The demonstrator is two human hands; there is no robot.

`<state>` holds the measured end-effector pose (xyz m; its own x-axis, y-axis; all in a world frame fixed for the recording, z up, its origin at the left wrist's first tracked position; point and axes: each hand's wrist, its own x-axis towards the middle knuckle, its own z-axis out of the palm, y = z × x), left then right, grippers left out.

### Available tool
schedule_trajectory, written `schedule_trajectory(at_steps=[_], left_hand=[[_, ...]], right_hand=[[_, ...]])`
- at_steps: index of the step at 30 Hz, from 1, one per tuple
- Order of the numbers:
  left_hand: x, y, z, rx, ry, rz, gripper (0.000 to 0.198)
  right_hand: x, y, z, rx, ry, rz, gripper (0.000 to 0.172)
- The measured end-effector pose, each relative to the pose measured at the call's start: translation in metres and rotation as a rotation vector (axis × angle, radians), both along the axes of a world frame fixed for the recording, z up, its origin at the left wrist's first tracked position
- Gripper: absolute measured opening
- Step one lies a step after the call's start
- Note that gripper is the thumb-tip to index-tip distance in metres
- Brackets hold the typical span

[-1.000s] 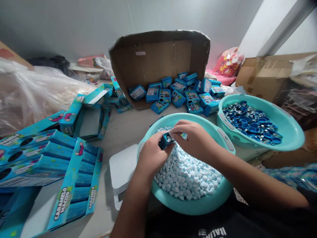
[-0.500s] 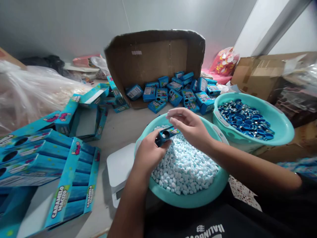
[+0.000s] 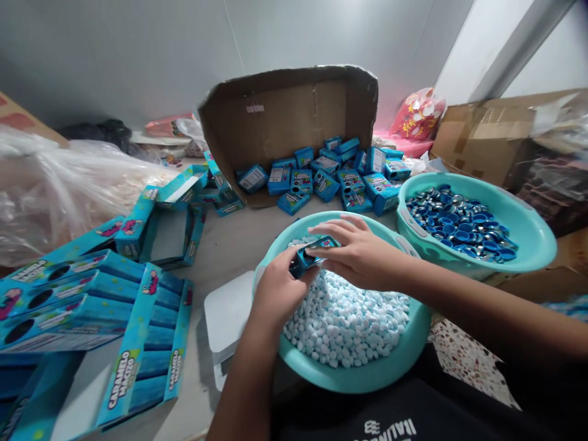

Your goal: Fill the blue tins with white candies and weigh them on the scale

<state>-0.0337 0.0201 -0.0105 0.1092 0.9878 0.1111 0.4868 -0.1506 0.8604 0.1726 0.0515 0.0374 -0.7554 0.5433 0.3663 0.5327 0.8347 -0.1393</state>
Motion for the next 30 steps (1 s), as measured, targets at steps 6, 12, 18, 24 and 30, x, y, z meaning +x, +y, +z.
schedule_trajectory(at_steps=[6,12,18,24,30], left_hand=[[0.000,0.001,-0.004,-0.022,0.006,0.023,0.033],[-0.001,0.001,-0.006,-0.010,0.009,0.010,0.036],[-0.001,0.000,-0.004,-0.024,0.042,0.006,0.040],[-0.001,0.000,-0.002,-0.038,0.051,0.017,0.040],[0.001,0.000,0.005,-0.040,0.056,0.002,0.039]], right_hand=[[0.027,0.001,-0.008,-0.351,-0.222,-0.409,0.037],[0.022,-0.027,-0.028,-0.604,-0.407,-0.197,0.076],[0.011,-0.032,-0.030,-0.830,-0.366,-0.192,0.073],[0.006,-0.027,-0.035,-0.749,-0.271,-0.193,0.026],[0.000,-0.014,0.006,-0.672,-0.004,-0.125,0.008]])
